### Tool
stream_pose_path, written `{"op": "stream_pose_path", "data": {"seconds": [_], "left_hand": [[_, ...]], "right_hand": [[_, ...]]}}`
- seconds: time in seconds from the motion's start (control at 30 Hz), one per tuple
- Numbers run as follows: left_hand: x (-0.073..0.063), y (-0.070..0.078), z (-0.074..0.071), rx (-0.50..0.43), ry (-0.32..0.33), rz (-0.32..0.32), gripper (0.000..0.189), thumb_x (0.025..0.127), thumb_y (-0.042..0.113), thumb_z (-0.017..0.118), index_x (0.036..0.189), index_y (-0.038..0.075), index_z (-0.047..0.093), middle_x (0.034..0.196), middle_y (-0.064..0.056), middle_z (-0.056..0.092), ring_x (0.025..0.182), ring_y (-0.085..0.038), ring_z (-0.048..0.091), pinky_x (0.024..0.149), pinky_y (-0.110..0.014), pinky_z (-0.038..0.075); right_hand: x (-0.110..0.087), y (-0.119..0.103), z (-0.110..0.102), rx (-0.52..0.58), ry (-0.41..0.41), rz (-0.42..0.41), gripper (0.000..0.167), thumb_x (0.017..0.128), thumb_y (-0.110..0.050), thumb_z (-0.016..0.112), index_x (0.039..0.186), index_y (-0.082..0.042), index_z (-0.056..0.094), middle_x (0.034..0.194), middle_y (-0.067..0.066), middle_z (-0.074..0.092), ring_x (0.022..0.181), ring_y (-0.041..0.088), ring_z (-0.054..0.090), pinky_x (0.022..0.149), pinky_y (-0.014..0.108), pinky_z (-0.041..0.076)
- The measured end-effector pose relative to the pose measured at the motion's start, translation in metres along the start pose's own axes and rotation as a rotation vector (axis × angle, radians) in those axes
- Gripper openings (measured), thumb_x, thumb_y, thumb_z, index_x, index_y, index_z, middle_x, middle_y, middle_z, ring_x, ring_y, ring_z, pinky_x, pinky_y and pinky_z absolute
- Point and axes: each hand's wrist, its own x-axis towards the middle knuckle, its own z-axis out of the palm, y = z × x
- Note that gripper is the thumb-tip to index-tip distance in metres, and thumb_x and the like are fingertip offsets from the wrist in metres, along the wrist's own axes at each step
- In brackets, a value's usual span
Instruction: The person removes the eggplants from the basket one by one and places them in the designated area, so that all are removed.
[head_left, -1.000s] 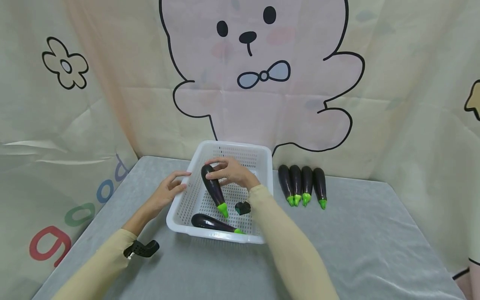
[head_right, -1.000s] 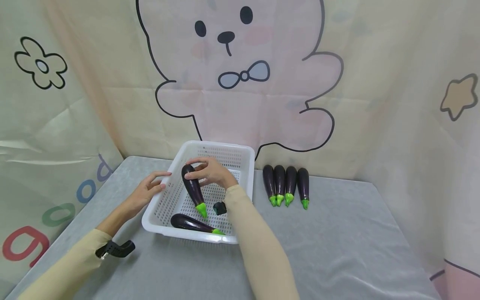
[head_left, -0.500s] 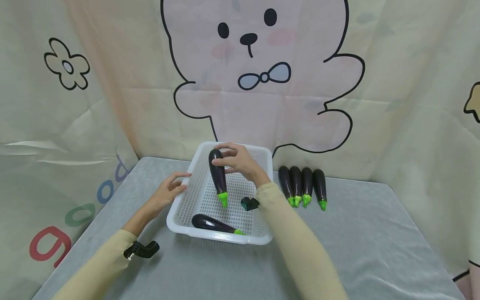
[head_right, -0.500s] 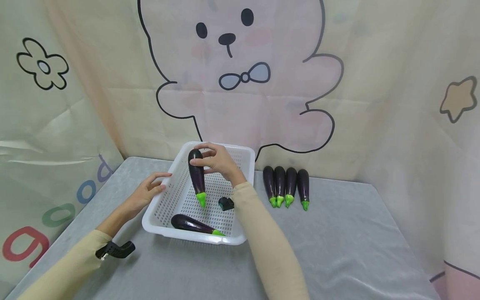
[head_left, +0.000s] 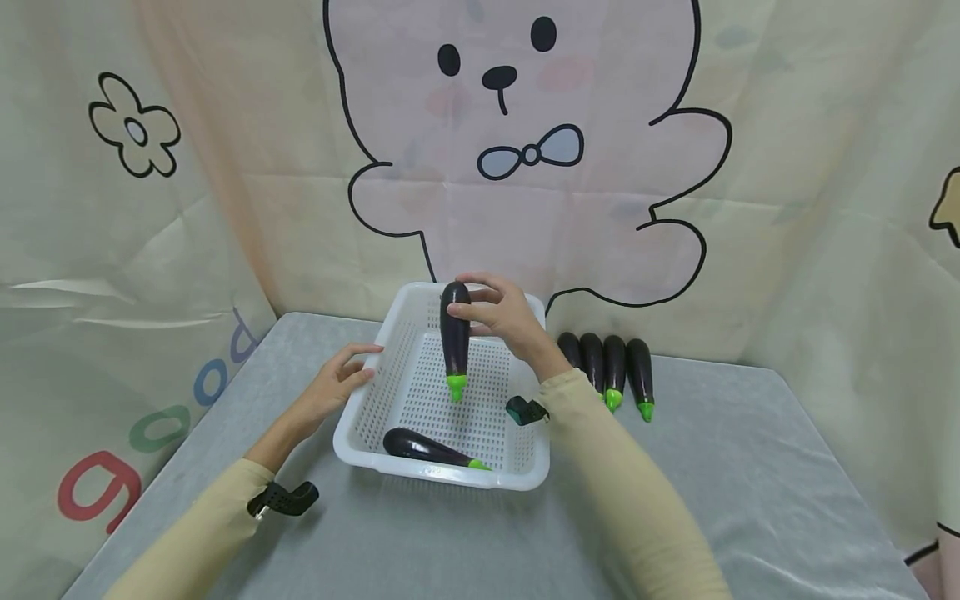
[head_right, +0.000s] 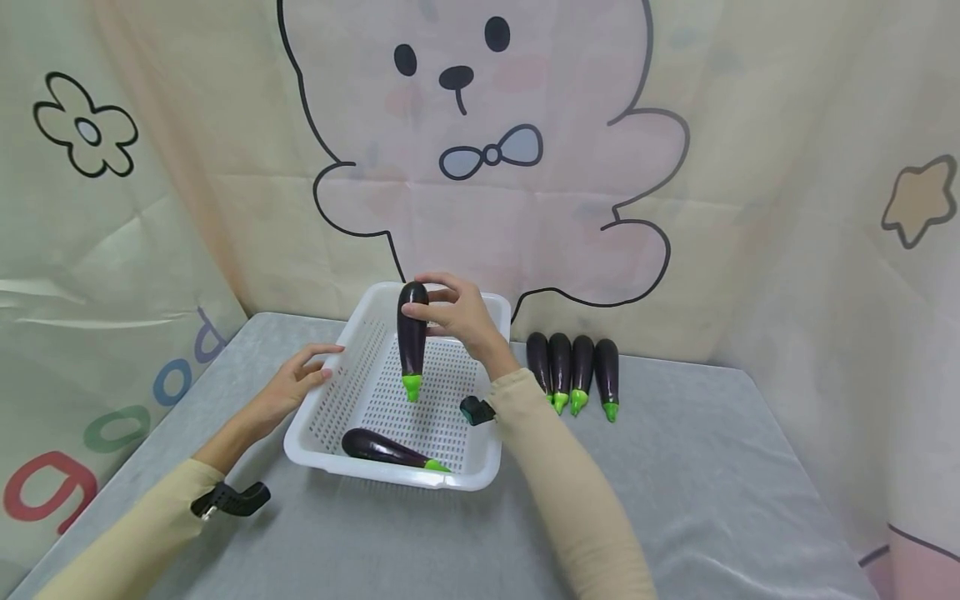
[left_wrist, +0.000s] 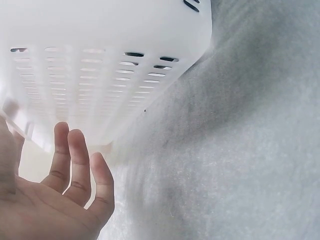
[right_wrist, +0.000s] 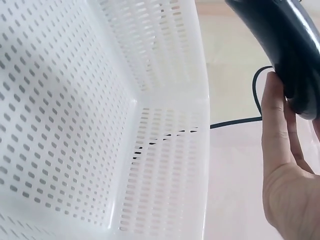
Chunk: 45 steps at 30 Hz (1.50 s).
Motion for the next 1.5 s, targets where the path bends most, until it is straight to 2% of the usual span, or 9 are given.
{"op": "stream_pose_path", "data": {"seconds": [0.23, 0.4, 0.63, 0.83, 1.13, 1.5], "left_hand": [[0.001, 0.000, 0.000, -0.006, -0.005, -0.001, 0.045, 0.107, 0.022, 0.057, 0.149, 0.013, 0.044, 0.136, -0.029, 0.050, 0.103, -0.038, 0.063, 0.077, -0.046, 0.055], [0.000, 0.000, 0.000, -0.012, -0.004, 0.008, 0.044, 0.106, 0.021, 0.057, 0.148, 0.012, 0.045, 0.135, -0.029, 0.051, 0.102, -0.038, 0.063, 0.076, -0.046, 0.055], [0.001, 0.001, 0.001, -0.008, 0.004, 0.010, 0.044, 0.106, 0.019, 0.058, 0.147, 0.011, 0.046, 0.132, -0.029, 0.053, 0.101, -0.036, 0.064, 0.076, -0.044, 0.055], [-0.001, 0.005, 0.001, -0.012, 0.005, 0.026, 0.044, 0.106, 0.016, 0.057, 0.147, 0.006, 0.045, 0.128, -0.031, 0.054, 0.099, -0.036, 0.064, 0.074, -0.043, 0.056], [0.000, 0.005, 0.001, -0.013, 0.012, 0.010, 0.045, 0.106, 0.016, 0.058, 0.148, 0.007, 0.046, 0.127, -0.031, 0.055, 0.098, -0.036, 0.065, 0.074, -0.042, 0.056], [0.001, 0.003, 0.000, -0.011, 0.012, 0.013, 0.044, 0.106, 0.017, 0.058, 0.148, 0.009, 0.046, 0.126, -0.029, 0.056, 0.099, -0.035, 0.065, 0.075, -0.042, 0.056]], "right_hand": [[-0.011, -0.005, -0.008, -0.031, 0.011, -0.039, 0.058, 0.090, -0.011, 0.079, 0.143, -0.008, 0.057, 0.129, 0.016, 0.060, 0.107, 0.035, 0.066, 0.084, 0.046, 0.056], [-0.017, -0.006, -0.014, -0.014, 0.027, -0.031, 0.057, 0.090, -0.011, 0.079, 0.143, -0.009, 0.056, 0.129, 0.018, 0.059, 0.108, 0.036, 0.065, 0.084, 0.046, 0.056], [-0.025, -0.008, -0.026, 0.055, 0.069, -0.010, 0.053, 0.091, -0.009, 0.077, 0.141, -0.011, 0.059, 0.125, 0.022, 0.059, 0.103, 0.035, 0.067, 0.083, 0.047, 0.056], [-0.027, -0.015, -0.037, 0.035, 0.101, -0.044, 0.056, 0.092, -0.009, 0.077, 0.144, -0.006, 0.055, 0.122, 0.023, 0.060, 0.099, 0.033, 0.068, 0.083, 0.046, 0.056], [-0.035, -0.014, -0.053, 0.046, 0.133, -0.031, 0.058, 0.093, -0.010, 0.076, 0.146, -0.004, 0.052, 0.119, 0.023, 0.060, 0.098, 0.030, 0.068, 0.084, 0.045, 0.056], [-0.055, -0.013, -0.083, 0.061, 0.192, -0.010, 0.052, 0.094, -0.015, 0.076, 0.143, -0.013, 0.057, 0.116, 0.017, 0.060, 0.098, 0.026, 0.067, 0.086, 0.043, 0.055]]}}
